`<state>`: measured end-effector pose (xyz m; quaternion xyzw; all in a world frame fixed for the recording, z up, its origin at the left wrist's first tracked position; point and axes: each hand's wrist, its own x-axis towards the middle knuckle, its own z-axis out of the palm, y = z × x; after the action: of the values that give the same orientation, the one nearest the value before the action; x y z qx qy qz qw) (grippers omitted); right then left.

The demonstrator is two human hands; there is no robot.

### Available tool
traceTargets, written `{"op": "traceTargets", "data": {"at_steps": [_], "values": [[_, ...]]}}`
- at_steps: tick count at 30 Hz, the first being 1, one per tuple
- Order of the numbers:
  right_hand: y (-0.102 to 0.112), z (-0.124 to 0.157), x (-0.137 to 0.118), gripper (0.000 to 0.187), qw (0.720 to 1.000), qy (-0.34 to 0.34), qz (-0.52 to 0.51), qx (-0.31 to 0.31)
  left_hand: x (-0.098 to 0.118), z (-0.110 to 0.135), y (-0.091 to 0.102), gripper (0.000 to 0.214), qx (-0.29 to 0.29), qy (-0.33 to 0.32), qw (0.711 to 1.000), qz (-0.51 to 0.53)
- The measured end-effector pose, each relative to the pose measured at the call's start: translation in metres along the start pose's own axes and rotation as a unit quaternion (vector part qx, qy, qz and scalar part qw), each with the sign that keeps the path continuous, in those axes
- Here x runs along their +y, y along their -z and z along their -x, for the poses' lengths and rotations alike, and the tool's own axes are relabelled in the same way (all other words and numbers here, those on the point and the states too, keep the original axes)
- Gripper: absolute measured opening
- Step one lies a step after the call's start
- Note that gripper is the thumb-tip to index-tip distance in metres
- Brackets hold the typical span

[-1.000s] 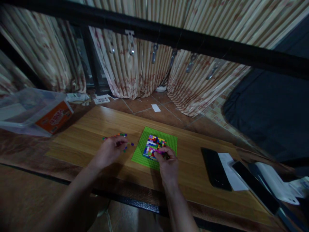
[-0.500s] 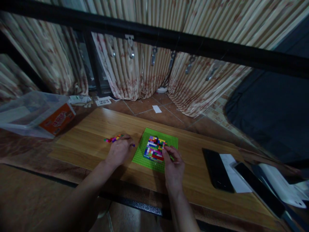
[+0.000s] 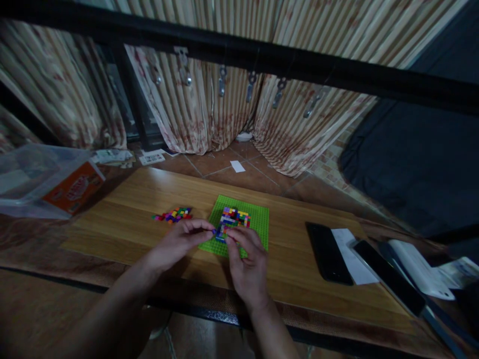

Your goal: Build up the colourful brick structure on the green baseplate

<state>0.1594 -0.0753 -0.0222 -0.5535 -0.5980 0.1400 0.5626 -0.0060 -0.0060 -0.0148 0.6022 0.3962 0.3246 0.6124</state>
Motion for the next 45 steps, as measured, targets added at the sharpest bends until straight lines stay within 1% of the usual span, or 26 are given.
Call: {"op": "traceTargets", "data": {"at_steps": [2, 4, 8, 11, 14, 17, 19, 21, 23, 24, 26, 27, 29, 30, 32, 34, 36, 39, 41, 43, 45], "values": [[-0.002, 0.003, -0.003, 0.018, 0.999, 0.019, 0.022, -0.031, 0.005, 0.003, -0.003, 0.026, -0.011, 0.018, 0.999, 0.039], [-0.004, 0.005, -0.003, 0.02, 0.997, 0.038, 0.045, -0.045, 0.008, 0.005, -0.005, 0.027, -0.023, 0.039, 0.997, 0.06], [-0.004, 0.006, -0.001, 0.022, 0.993, 0.069, 0.076, -0.053, 0.009, 0.006, -0.007, 0.028, -0.041, 0.061, 0.993, 0.093], [-0.003, 0.006, 0.0, 0.021, 0.989, 0.084, 0.107, -0.05, 0.007, 0.006, -0.008, 0.032, -0.058, 0.067, 0.992, 0.094], [-0.003, 0.007, 0.002, 0.02, 0.986, 0.091, 0.127, -0.055, 0.007, 0.006, -0.01, 0.034, -0.073, 0.064, 0.991, 0.09], [0.0, 0.007, 0.004, 0.021, 0.989, 0.07, 0.117, -0.057, 0.009, 0.007, -0.013, 0.032, -0.07, 0.062, 0.992, 0.084], [0.006, 0.004, 0.006, 0.02, 0.993, 0.04, 0.103, -0.043, 0.009, 0.006, -0.011, 0.032, -0.06, 0.056, 0.995, 0.064], [0.013, 0.0, 0.011, 0.02, 0.995, 0.007, 0.095, -0.019, 0.008, 0.004, -0.003, 0.033, -0.034, 0.036, 0.998, 0.031], [0.021, -0.004, 0.017, 0.021, 0.995, -0.021, 0.095, 0.005, 0.006, 0.001, 0.011, 0.034, 0.011, 0.008, 1.0, -0.017], [0.024, -0.005, 0.021, 0.021, 0.995, -0.032, 0.097, 0.014, 0.004, 0.0, 0.02, 0.034, 0.042, -0.004, 0.998, -0.049], [0.029, -0.007, 0.028, 0.023, 0.993, -0.052, 0.103, 0.029, 0.001, -0.002, 0.038, 0.031, 0.114, -0.015, 0.984, -0.136], [0.03, -0.008, 0.031, 0.023, 0.992, -0.058, 0.106, 0.032, -0.001, -0.003, 0.046, 0.028, 0.157, -0.011, 0.969, -0.189], [0.031, -0.008, 0.034, 0.025, 0.991, -0.062, 0.115, 0.029, -0.004, -0.005, 0.06, 0.023, 0.218, 0.012, 0.926, -0.309], [0.03, -0.007, 0.034, 0.025, 0.991, -0.059, 0.118, 0.023, -0.005, -0.006, 0.065, 0.023, 0.236, 0.015, 0.901, -0.363], [0.028, -0.007, 0.034, 0.025, 0.991, -0.051, 0.124, 0.012, -0.006, -0.009, 0.071, 0.027, 0.243, -0.004, 0.859, -0.45], [0.028, -0.006, 0.032, 0.025, 0.991, -0.043, 0.128, 0.001, -0.007, -0.011, 0.072, 0.03, 0.229, -0.03, 0.836, -0.498], [0.028, -0.006, 0.031, 0.024, 0.991, -0.04, 0.128, -0.005, -0.008, -0.013, 0.071, 0.034, 0.225, -0.017, 0.825, -0.519], [0.029, -0.007, 0.028, 0.024, 0.992, -0.05, 0.117, -0.014, -0.011, -0.013, 0.068, 0.042, 0.23, 0.056, 0.819, -0.523], [0.029, -0.007, 0.027, 0.023, 0.992, -0.054, 0.108, -0.02, -0.014, -0.011, 0.067, 0.046, 0.229, 0.091, 0.818, -0.519], [0.028, -0.007, 0.025, 0.023, 0.993, -0.051, 0.107, -0.029, -0.017, -0.011, 0.066, 0.047, 0.226, 0.098, 0.82, -0.517], [0.026, -0.007, 0.024, 0.023, 0.992, -0.048, 0.111, -0.037, -0.02, -0.011, 0.065, 0.044, 0.219, 0.08, 0.825, -0.515]]}}
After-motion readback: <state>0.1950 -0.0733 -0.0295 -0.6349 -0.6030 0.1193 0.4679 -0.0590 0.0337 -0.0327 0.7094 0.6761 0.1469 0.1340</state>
